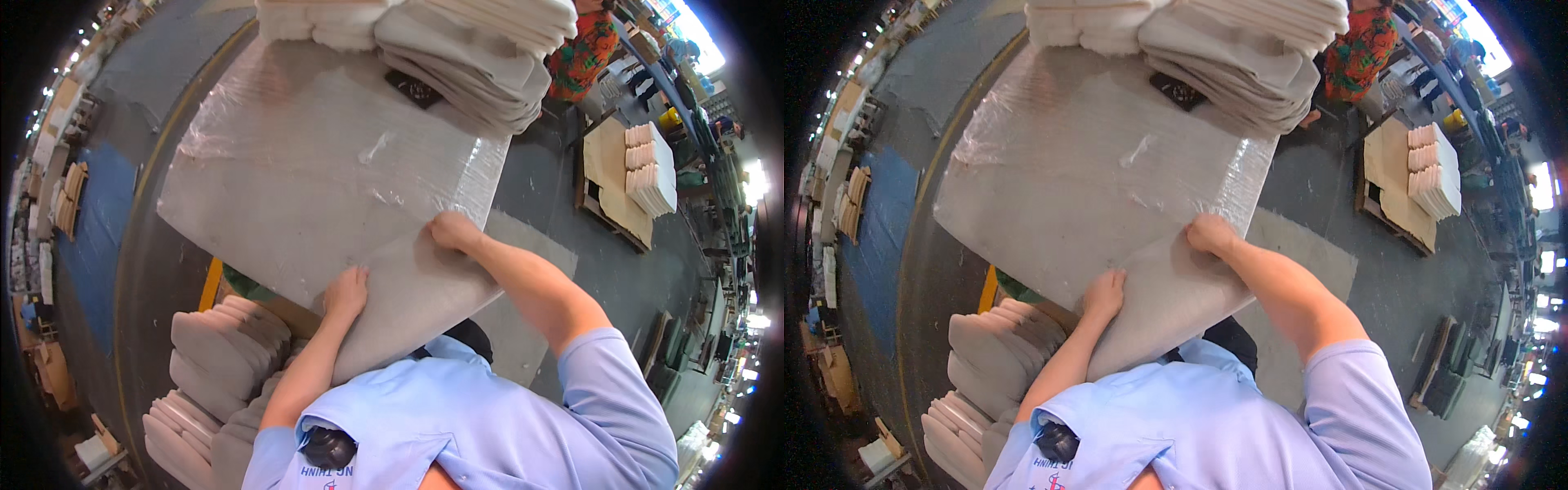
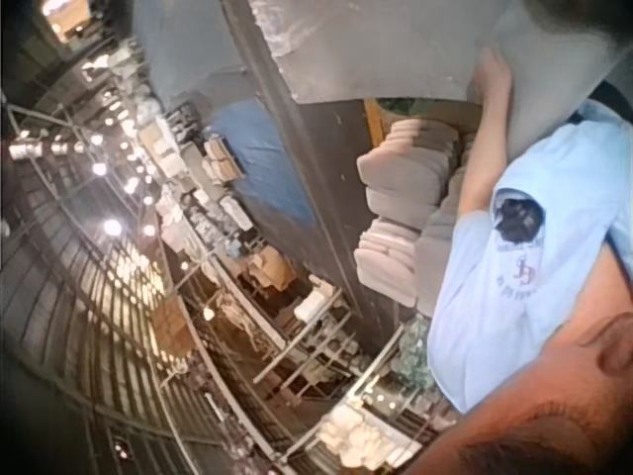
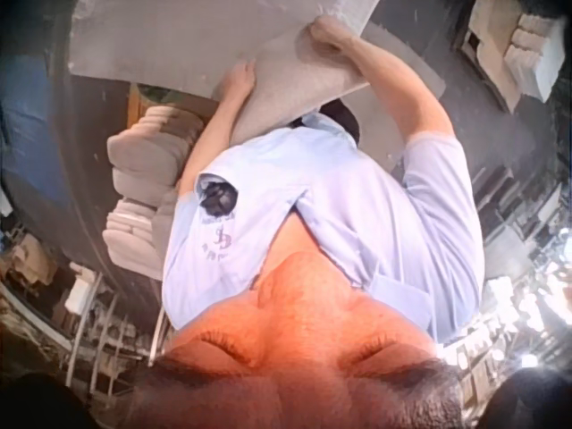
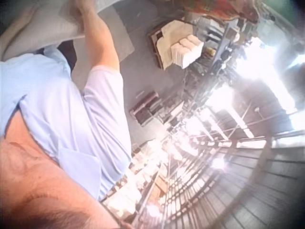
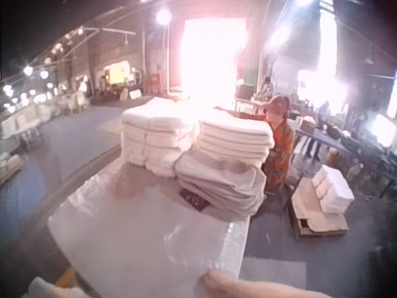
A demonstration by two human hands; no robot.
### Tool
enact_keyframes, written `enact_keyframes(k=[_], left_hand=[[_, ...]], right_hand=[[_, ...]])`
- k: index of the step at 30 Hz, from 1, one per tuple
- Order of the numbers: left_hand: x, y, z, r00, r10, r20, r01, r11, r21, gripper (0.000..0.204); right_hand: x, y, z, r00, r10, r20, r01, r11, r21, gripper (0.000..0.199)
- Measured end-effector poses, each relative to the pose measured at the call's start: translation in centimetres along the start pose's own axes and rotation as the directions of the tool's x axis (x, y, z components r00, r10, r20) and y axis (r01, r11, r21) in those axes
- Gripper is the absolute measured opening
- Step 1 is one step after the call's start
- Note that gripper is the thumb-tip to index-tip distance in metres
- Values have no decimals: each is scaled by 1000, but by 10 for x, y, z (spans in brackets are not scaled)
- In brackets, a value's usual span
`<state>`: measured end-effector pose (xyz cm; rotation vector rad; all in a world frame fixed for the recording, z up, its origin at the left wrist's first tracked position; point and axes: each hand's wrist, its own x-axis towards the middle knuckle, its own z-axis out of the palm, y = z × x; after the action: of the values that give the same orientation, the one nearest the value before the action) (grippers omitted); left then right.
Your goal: The person inserts rectangular foam inserts into fabric covers, aligns the edges, and smooths the covers by hand. The finished items are stacked on a nearby pallet. The person handles foam inserts and fabric covers one at a time.
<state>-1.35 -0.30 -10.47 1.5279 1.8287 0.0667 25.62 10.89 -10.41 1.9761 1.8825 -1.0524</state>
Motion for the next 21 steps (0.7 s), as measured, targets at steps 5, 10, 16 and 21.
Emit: enact_keyframes(k=[5,10,16,21], left_hand=[[0,11,5,995,-28,-96,27,1000,-12,43],[10,-2,25,968,45,-245,-43,999,14,36],[16,3,30,957,39,-288,-9,995,103,33],[11,0,19,967,68,-246,-53,996,67,35]], right_hand=[[-7,-8,2,991,-1,-133,5,999,34,42],[-5,-12,3,982,-30,-189,47,995,89,41],[11,-7,9,964,-125,-235,148,985,85,41],[11,-2,13,943,-181,-277,211,974,81,40]])
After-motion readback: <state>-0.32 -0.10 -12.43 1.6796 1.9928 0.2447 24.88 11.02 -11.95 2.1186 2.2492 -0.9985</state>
